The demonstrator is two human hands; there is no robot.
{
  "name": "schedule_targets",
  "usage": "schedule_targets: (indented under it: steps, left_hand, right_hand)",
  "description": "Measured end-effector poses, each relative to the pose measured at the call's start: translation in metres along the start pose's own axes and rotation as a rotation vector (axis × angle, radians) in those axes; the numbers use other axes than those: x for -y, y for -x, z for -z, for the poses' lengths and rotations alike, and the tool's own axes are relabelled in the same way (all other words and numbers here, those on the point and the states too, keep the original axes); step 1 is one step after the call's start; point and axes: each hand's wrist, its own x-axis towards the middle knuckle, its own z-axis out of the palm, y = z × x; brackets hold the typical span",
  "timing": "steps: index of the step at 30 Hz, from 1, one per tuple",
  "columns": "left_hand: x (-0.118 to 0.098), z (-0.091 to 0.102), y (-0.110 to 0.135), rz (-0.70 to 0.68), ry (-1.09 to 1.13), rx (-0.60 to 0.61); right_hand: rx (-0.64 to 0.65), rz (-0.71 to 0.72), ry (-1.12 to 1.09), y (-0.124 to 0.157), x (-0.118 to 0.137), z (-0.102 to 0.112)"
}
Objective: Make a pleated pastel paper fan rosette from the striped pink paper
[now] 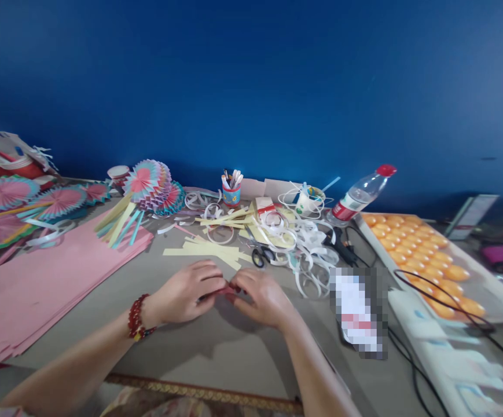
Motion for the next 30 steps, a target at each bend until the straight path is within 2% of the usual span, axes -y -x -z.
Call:
schedule_targets:
  steps: [4, 8, 10, 13, 15, 17, 19, 22, 24, 30]
  left_hand:
    - [0.001, -0.002, 0.003, 0.019, -0.008, -0.007]
    - [0.002, 0.005, 0.007, 0.028, 0.156, -0.16]
    - [0.005, 0.006, 0.008, 0.024, 0.339, -0.289]
    - [0.012, 0.0, 0.008, 0.071, 0.763, -0.449]
    - [0.018, -0.009, 0.007, 0.168, 1.036, -0.489]
    - [0.021, -0.019, 0.007, 0.248, 1.173, -0.453]
    - [0.021, -0.026, 0.008, 0.26, 1.152, -0.334]
    - [0.013, -0.032, 0.008, 0.158, 0.983, -0.204]
    - [0.007, -0.034, 0.007, 0.124, 0.936, -0.234]
    - [0.005, -0.043, 0.008, 0.135, 1.039, -0.386]
  right_hand:
    - [0.01, 0.016, 0.023, -0.001, -0.002, -0.005]
    - [-0.125, 0.07, -0.088, -0.001, -0.007, -0.011]
    - [-0.192, 0.086, -0.184, 0.0, -0.01, -0.014]
    - [-0.26, 0.082, -0.265, 0.0, -0.013, -0.015]
    - [-0.321, 0.082, -0.282, 0.001, -0.014, -0.015]
    - [-0.386, 0.098, -0.301, 0.0, -0.014, -0.015]
    - [-0.425, 0.112, -0.323, -0.001, -0.013, -0.016]
    - [-0.429, 0.098, -0.345, -0.003, -0.011, -0.019]
    - [-0.438, 0.081, -0.347, -0.004, -0.01, -0.021]
    - [-0.47, 0.045, -0.369, -0.004, -0.01, -0.025]
